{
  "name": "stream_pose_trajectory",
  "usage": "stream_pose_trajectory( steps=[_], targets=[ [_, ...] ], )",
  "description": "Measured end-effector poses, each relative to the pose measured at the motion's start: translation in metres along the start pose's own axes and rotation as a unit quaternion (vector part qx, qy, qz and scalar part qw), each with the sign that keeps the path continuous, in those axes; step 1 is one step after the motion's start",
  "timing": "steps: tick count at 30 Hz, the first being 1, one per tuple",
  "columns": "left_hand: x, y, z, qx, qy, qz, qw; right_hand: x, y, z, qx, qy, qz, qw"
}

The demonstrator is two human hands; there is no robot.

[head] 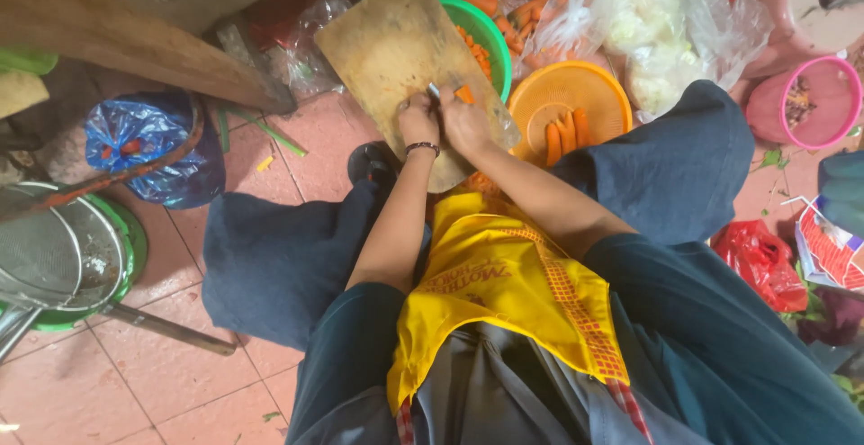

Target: Slicing carrots into small pieces using a wavy vegetable cutter on a wooden cutting board while sitting on the floor.

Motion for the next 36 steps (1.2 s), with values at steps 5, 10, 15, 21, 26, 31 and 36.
stream_pose_trajectory(
  steps=[5, 10, 15, 21, 26, 31, 36],
  targets=[
    [0.003, 0.014, -0.008, -0.009, 0.018, -0.008, 1.0, 0.016, -0.002, 0.033, 0.029, -0.025, 0.009, 0.999],
    [0.007, 0.009, -0.005, -0.002, 0.009, -0.02, 1.0, 0.01, -0.01, -0.023, -0.003, 0.003, -0.017, 1.0],
    [-0.004, -0.004, 0.007, -0.012, 0.006, -0.051, 0.999, 0.014, -0.024, 0.011, 0.087, -0.016, -0.033, 0.996],
    [0.006, 0.027, -0.013, -0.209, 0.115, 0.067, 0.969, 0.008, -0.02, 0.017, 0.109, -0.049, -0.03, 0.992],
    [-0.016, -0.036, 0.048, 0.047, 0.062, -0.176, 0.981, -0.003, -0.031, 0.048, 0.105, -0.106, -0.071, 0.986],
    [-0.007, -0.017, 0.018, 0.177, 0.121, -0.313, 0.925, -0.021, -0.05, 0.048, 0.064, -0.084, -0.117, 0.987],
    [-0.004, -0.021, 0.037, 0.16, 0.102, -0.151, 0.97, -0.021, -0.027, 0.051, 0.089, -0.039, -0.101, 0.99]
  ],
)
Point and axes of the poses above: each hand's wrist, its own x-axis towards the middle knuckle, its own z-axis out of the back of the hand, y = z × x, the point moved 4 cm from there along x, towards the middle knuckle, and after that the axes turned 15 degrees about z, right-handed, at the moved point
